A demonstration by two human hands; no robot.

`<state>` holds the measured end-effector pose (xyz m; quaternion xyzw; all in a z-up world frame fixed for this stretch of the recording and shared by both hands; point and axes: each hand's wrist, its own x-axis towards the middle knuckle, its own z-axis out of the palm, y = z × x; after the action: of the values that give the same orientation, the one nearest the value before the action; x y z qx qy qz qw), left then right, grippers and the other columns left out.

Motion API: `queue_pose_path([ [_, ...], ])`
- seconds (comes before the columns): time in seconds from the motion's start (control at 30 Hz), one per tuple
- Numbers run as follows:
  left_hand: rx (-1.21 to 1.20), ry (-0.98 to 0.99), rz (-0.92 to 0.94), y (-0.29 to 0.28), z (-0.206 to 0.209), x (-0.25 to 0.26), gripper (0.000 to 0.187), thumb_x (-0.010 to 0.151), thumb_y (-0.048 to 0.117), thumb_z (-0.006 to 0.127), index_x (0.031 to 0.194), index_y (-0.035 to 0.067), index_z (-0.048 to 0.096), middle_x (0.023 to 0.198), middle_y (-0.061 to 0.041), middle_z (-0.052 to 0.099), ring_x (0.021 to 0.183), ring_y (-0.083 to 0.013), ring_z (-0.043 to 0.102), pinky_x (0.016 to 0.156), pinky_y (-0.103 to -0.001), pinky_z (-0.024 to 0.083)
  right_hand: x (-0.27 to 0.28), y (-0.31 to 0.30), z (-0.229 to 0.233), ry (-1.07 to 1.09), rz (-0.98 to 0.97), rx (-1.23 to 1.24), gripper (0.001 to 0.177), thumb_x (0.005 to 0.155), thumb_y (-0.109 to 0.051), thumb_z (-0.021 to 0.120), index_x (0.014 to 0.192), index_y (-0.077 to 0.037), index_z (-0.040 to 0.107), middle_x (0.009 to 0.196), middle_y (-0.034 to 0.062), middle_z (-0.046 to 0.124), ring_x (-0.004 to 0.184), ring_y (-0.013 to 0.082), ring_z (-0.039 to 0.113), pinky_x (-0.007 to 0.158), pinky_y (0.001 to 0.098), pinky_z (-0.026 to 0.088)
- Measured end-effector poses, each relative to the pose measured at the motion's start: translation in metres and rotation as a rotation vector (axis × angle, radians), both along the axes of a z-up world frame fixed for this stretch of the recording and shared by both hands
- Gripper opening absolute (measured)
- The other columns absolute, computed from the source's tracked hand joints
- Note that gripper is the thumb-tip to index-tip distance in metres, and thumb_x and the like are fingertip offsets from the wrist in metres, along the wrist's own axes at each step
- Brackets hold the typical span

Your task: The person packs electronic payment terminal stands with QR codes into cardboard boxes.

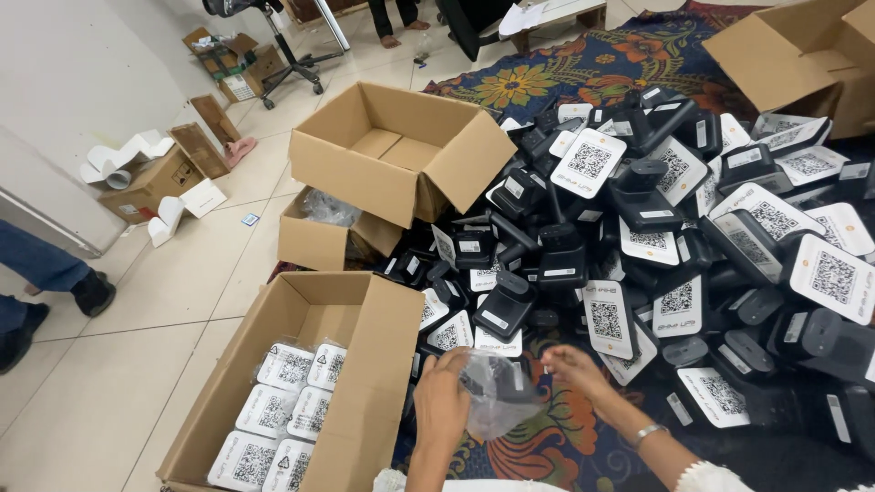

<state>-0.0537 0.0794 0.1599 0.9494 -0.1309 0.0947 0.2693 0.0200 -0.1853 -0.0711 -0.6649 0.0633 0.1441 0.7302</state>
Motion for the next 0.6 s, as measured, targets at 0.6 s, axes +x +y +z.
queue_pose_path([
  [0.6, -0.06, -0.022, 0.02, -0.009, -0.025, 0.019, 0.051, 0.072, -0.009, 0.058, 0.122, 0.001, 0.064, 0.14, -0.008, 0.059, 0.12, -0.0355, 0.055, 0.096, -0.043, 0.049, -0.053, 0.067, 0.011, -0.411, 0.679, -1.703, 0.112, 0.085, -0.068, 0.07, 0.149, 0.011, 0.024, 0.127, 0.0441, 0.047, 0.106, 0.0467, 0.057, 0.082, 0.0442, 0.056],
])
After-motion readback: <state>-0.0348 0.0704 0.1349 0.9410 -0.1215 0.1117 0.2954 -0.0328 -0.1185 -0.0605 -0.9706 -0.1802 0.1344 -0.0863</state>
